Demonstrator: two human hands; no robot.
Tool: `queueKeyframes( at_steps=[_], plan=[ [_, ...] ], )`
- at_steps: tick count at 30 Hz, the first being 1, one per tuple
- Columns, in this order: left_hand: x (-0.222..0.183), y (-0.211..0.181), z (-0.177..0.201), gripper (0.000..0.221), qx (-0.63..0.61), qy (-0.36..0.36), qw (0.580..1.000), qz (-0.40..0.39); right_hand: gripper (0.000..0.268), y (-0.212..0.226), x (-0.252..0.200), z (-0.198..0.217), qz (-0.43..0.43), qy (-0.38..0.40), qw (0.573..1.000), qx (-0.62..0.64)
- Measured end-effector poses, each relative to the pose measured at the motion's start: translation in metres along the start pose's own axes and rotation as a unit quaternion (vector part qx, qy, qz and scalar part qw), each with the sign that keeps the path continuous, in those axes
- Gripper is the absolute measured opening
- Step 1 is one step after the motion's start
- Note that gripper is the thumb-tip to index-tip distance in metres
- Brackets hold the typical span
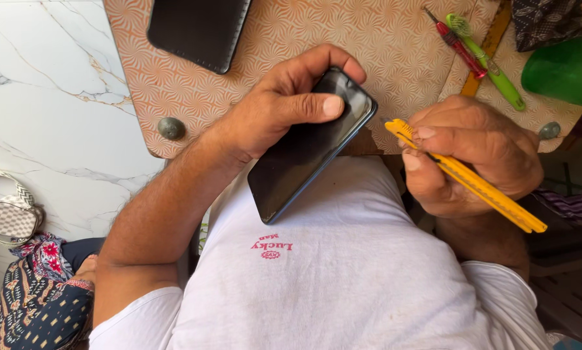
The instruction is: The person cleans the charging port and edges of a mobile phone using a toothbrush and a yellow plastic tool, then wipes the screen with a cloth.
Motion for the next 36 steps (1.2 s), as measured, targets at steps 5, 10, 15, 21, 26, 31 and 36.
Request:
queueKeyframes(
  at_steps=[5, 10, 15, 21, 26, 31, 36],
  plan=[
    [0.000, 0.004, 0.001, 0.046, 0.017, -0.012, 1.000, 0.004, 0.014, -0.006, -0.006, 0.004, -0.012, 0.016, 0.999, 0.035],
    [0.002, 0.005, 0.003, 0.045, 0.023, -0.019, 0.999, 0.010, 0.017, -0.010, -0.013, 0.007, -0.035, 0.004, 0.996, 0.081],
    [0.002, 0.007, 0.007, 0.044, 0.056, -0.033, 0.998, -0.006, 0.019, -0.015, -0.018, 0.011, -0.058, 0.004, 0.997, 0.056],
    [0.004, 0.005, 0.007, 0.046, 0.067, -0.040, 0.997, -0.010, 0.026, -0.024, -0.040, 0.003, -0.102, -0.095, 0.985, 0.103],
    [0.005, 0.005, 0.005, 0.050, 0.056, -0.047, 0.997, 0.002, 0.027, -0.021, -0.058, 0.004, -0.164, -0.108, 0.975, 0.099],
    [0.005, 0.004, 0.006, 0.046, 0.051, -0.043, 0.998, -0.007, 0.024, -0.030, -0.059, -0.001, -0.148, -0.139, 0.971, 0.125],
    [0.006, 0.006, 0.008, 0.045, 0.068, -0.047, 0.996, -0.012, 0.024, -0.030, -0.053, 0.000, -0.120, -0.116, 0.980, 0.106]
  ],
)
Point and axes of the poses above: each hand's wrist, its own x-axis towards the middle knuckle, its own z-axis out of the back of the hand, y = z × x, the point moved 4 cm from there along x, towards the middle knuckle, and after that the axes turned 12 degrees about z, right-handed, at the moved point
